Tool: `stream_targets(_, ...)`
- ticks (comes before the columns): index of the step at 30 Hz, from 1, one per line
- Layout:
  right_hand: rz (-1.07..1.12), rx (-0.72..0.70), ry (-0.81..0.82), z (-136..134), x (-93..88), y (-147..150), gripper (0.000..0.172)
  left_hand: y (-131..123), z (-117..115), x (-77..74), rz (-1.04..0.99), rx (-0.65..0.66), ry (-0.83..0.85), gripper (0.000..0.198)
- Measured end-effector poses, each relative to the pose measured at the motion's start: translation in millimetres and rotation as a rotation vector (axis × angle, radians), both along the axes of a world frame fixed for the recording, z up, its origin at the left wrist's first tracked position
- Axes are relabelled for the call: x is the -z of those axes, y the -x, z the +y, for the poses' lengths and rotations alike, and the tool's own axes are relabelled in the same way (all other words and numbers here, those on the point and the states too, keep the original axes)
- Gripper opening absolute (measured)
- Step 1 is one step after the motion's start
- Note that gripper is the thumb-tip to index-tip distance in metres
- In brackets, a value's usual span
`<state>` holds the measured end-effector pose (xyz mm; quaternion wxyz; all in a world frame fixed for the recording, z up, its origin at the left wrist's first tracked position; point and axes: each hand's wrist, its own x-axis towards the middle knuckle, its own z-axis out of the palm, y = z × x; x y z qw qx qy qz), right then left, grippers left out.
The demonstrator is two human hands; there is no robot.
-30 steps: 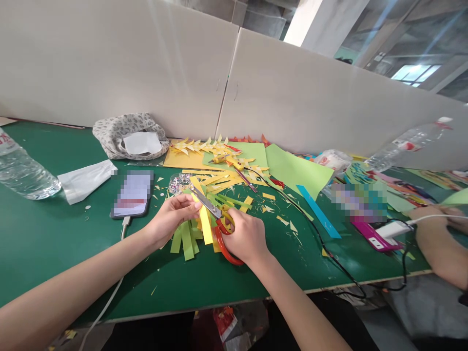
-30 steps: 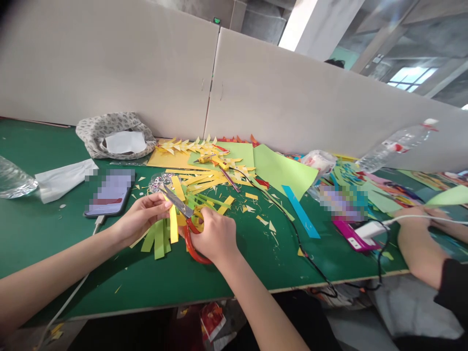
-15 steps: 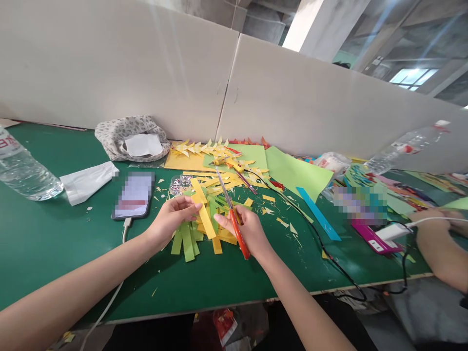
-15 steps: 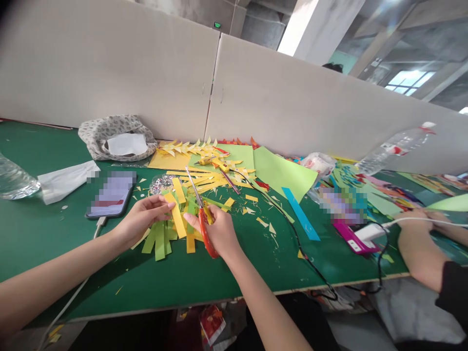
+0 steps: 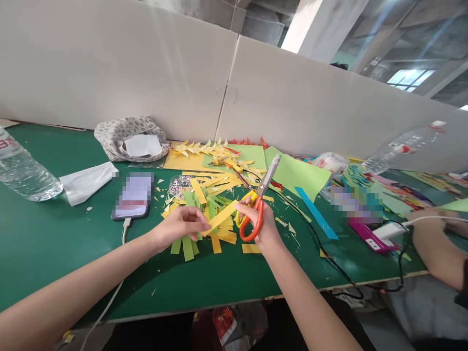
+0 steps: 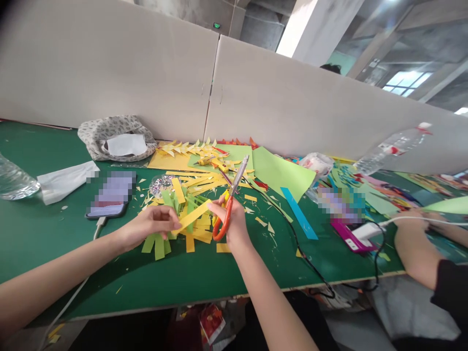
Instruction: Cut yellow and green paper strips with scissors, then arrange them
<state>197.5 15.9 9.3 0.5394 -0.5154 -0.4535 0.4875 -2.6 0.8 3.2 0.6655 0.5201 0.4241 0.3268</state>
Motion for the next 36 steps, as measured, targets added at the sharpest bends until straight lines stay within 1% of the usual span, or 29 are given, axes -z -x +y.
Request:
stream_targets(1,0.015,-0.003,-0.006,0,-0.1,0,0.031,-1,-1,-0.9,0.023,0.047,0.004,0.016)
stream_targets(3,0.015,-0.015,-0.016,-2,-0.2,2,0.032,-2,-2,-1.4,0.035,0.065,0.013,0.018)
stream_targets(6,-0.024,-0.064,-0.003,-7,-0.4,10,0.034,-2,-1,0.1,0.003,-0.032,0.025,0.019)
stream_targets(8,-0.044,-0.116,0.012,-12,-0.4,16,0.036,-1,0,0.8,-0.009,-0.065,0.03,0.019)
stream_targets(14,-0.145,-0.19,-0.01,-19,1.4,23,0.034,-2,-3,-1.4,0.053,0.037,0.014,0.019)
stream_targets(19,-0.254,-0.289,-0.048,-21,2.4,20,0.031,-2,-3,2.0,0.034,0.06,-0.012,0.015)
stream_targets(21,-0.344,-0.272,-0.077,-23,1.1,19,0.03,-1,-1,4.6,-0.014,0.023,-0.019,0.014)
stream_targets(22,-0.414,-0.254,-0.093,-24,0.2,19,0.029,0,0,5.8,-0.049,-0.018,-0.025,0.014)
stream_targets(26,-0.808,-0.198,-0.145,-29,-2.7,21,0.028,3,5,8.5,-0.211,-0.261,-0.053,0.015)
stream_targets(29,-1.084,-0.129,-0.208,-32,-0.8,26,0.036,3,6,8.0,-0.291,-0.405,-0.066,0.016)
stream_targets(32,-1.245,-0.086,-0.279,-33,3.4,32,0.044,2,4,7.4,-0.331,-0.452,-0.104,0.015)
stream_targets(36,-1.315,-0.082,-0.314,-34,7.3,36,0.047,0,3,8.7,-0.359,-0.447,-0.116,0.014)
